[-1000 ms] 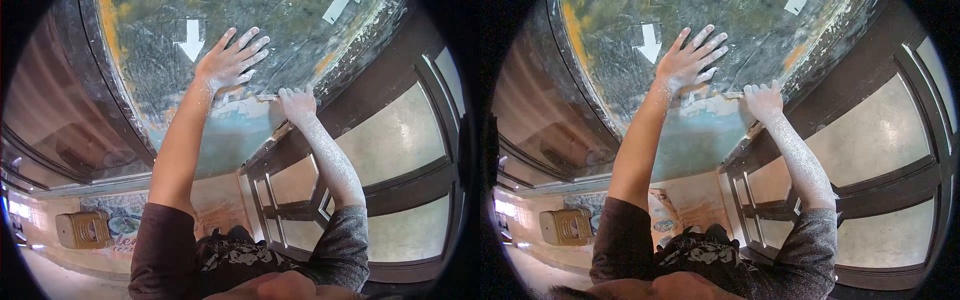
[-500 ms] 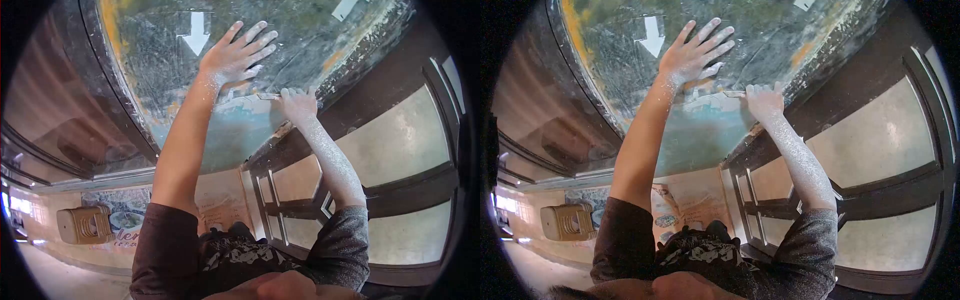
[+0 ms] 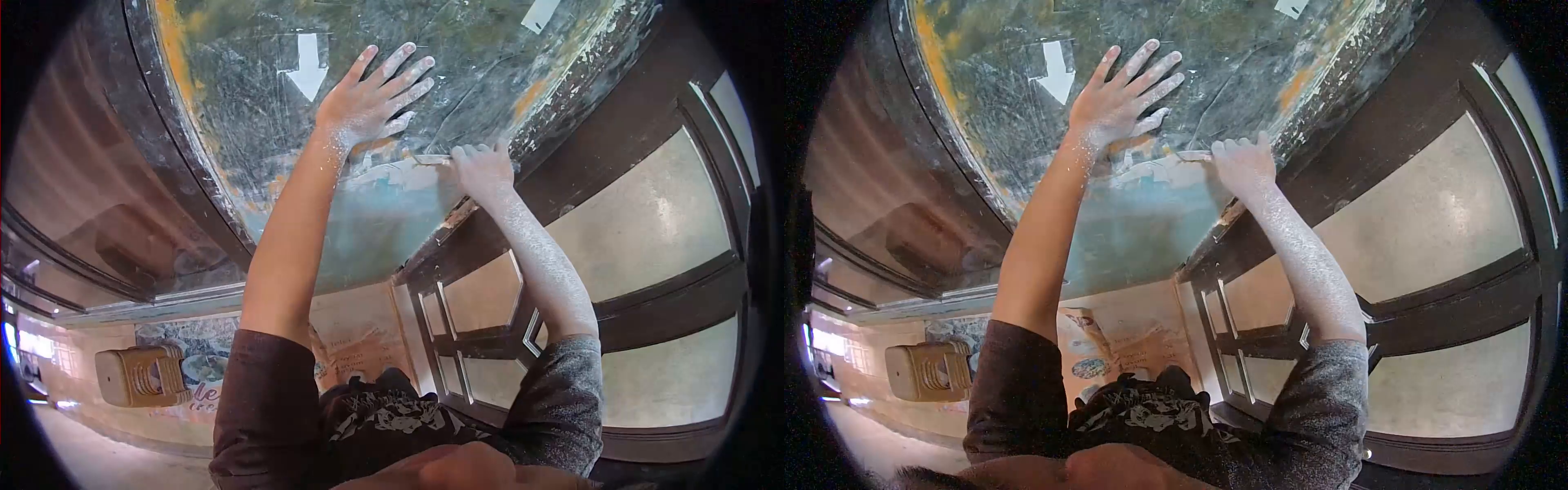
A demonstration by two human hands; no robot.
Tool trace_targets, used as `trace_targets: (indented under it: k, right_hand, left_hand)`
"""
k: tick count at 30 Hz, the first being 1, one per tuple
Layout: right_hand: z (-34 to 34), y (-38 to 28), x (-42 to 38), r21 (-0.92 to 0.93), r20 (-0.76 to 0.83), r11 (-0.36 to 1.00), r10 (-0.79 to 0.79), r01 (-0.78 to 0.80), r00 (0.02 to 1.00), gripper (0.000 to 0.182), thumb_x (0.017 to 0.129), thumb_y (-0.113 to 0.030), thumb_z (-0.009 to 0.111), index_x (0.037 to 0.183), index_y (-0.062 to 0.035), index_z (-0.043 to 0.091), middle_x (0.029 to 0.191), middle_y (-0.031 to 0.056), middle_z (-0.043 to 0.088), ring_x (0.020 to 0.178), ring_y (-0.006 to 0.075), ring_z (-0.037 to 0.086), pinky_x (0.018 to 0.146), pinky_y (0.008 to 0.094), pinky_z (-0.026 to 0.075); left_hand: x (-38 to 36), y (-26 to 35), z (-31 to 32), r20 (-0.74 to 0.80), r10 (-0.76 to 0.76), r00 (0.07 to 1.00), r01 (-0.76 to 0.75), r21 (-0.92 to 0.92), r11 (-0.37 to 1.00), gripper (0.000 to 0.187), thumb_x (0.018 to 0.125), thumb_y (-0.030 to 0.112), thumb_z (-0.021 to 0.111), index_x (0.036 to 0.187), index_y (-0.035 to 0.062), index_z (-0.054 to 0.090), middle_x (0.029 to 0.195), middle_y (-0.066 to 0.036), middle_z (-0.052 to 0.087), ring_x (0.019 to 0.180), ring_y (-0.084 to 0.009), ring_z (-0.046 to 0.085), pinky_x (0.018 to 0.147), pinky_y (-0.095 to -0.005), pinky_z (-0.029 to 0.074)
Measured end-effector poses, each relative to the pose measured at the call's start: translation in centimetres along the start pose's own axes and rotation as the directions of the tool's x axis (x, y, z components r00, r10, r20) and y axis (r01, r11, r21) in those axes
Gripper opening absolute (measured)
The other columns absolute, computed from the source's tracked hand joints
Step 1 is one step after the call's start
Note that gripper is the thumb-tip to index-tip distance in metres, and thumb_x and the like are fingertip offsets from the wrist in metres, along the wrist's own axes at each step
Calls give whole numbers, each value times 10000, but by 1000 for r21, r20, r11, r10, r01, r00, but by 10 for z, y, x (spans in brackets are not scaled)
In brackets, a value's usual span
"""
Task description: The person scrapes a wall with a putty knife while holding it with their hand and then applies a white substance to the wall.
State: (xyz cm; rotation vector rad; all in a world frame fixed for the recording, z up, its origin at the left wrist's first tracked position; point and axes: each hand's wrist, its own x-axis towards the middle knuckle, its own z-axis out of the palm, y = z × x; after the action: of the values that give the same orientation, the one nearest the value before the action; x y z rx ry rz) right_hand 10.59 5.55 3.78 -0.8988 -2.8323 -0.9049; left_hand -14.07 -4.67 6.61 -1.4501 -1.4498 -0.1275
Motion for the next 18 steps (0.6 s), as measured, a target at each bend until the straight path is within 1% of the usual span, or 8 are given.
trace_targets:
  k: [1, 2, 5, 8, 12, 13, 16, 18]
  right_hand:
    - [-5, -1, 6, 12, 100, 1000, 25, -26, 995, 196, 977, -222, 495, 1092, -160, 642, 1087, 67, 702, 1072, 231, 679, 996, 571, 378]
    - [-1, -6, 8, 16, 98, 1000, 24, -25, 995, 196, 977, -222, 495, 1092, -160, 642, 1087, 67, 702, 1072, 231, 679, 996, 571, 378]
    - [21, -22, -1, 20, -6, 998, 59, -58, 998, 206, 994, -270, 484, 1081, -163, 637, 1053, 57, 707, 1087, 237, 676, 1009, 580, 355]
    - [11, -15, -2, 31, 8, 999, 20, -20, 1000, 204, 1001, -309, 497, 1045, -176, 645, 1080, 34, 703, 1029, 223, 689, 966, 561, 376]
    - [11, -15, 11, 6, -38, 1000, 25, -25, 999, 190, 993, -301, 507, 1009, -174, 647, 980, 25, 710, 962, 238, 700, 955, 556, 380]
    - [20, -25, 10, 11, -142, 1000, -7, 9, 990, 192, 990, -306, 508, 993, -175, 648, 948, 23, 716, 939, 238, 705, 951, 544, 385]
    - [18, -29, 4, 46, -1, 998, -33, 33, 999, 222, 1012, -264, 447, 1041, -169, 646, 1015, 52, 712, 1026, 240, 687, 971, 537, 354]
    - [9, -16, 4, 61, -2, 998, -11, 11, 1000, 218, 1008, -253, 449, 1034, -166, 647, 1003, 49, 714, 1024, 240, 688, 970, 536, 356]
  left_hand:
    - [0, 2, 0, -3, -12, 1000, 12, -1, 1000, 670, 958, 641, 493, 1569, 442, 303, 1681, 144, 196, 1548, -152, 198, 1267, -522, 65]
    - [-1, 0, 0, 0, -10, 1000, 10, 2, 1000, 670, 958, 641, 493, 1569, 442, 303, 1681, 144, 196, 1548, -152, 198, 1267, -522, 65]
    - [-1, 2, 0, -13, -11, 1000, 11, 22, 1000, 663, 966, 642, 474, 1572, 439, 299, 1680, 143, 200, 1549, -150, 193, 1267, -526, 59]
    - [0, 2, -3, 32, -3, 999, 2, 15, 1000, 671, 969, 637, 475, 1579, 444, 273, 1685, 146, 176, 1551, -149, 181, 1268, -527, 62]
    - [0, 3, 2, 19, -7, 1000, 6, 30, 1000, 668, 976, 643, 463, 1582, 450, 259, 1689, 151, 152, 1553, -146, 171, 1268, -525, 89]
    - [-1, 4, -1, 18, -5, 1000, 4, 24, 1000, 668, 976, 643, 463, 1582, 450, 259, 1689, 151, 152, 1553, -146, 171, 1268, -525, 89]
    - [0, 0, -6, 68, -10, 998, 7, 40, 999, 668, 973, 659, 452, 1580, 452, 264, 1686, 155, 161, 1555, -150, 165, 1268, -529, 64]
    - [-1, 2, -3, 7, -8, 1000, 7, 85, 996, 669, 968, 671, 444, 1577, 455, 269, 1685, 156, 165, 1555, -151, 164, 1266, -536, 38]
